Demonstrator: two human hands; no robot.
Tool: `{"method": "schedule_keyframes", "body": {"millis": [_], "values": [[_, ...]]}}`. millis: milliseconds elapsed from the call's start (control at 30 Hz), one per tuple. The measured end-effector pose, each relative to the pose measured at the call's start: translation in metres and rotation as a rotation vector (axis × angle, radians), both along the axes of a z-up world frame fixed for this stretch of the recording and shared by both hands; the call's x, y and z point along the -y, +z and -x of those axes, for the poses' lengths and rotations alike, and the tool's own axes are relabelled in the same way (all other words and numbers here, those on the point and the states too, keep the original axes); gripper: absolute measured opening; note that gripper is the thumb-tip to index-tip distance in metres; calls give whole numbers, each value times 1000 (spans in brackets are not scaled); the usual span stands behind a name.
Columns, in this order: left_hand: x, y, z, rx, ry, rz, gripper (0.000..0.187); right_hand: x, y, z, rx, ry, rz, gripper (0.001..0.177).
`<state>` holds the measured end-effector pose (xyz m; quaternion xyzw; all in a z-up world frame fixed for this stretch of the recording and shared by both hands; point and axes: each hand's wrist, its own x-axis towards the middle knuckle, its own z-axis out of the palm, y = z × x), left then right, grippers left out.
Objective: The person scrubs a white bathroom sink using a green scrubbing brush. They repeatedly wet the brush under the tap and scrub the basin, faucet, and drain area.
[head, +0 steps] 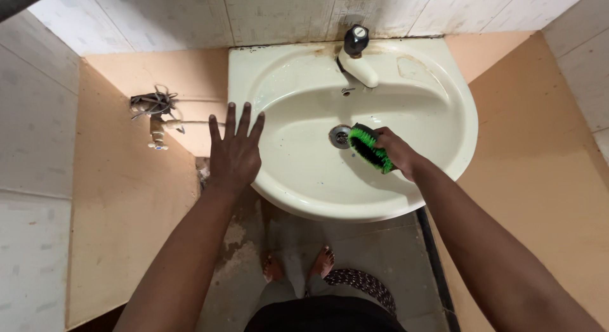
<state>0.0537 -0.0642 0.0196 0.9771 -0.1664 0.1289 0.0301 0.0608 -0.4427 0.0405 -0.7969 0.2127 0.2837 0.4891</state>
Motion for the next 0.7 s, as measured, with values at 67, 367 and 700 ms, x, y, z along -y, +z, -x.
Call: {"method": "schedule_keyframes", "body": {"millis": [67, 367, 700], "values": [[-2, 0, -5, -8, -48, -37, 65, -3, 13, 4, -24, -120, -112, 56], [-6, 3, -14, -106, -192, -11, 64, 12, -10, 15, -86, 362, 653, 54], [-7, 9, -15, -73, -170, -32, 65, -19, -77, -3, 441, 628, 938, 61]]}}
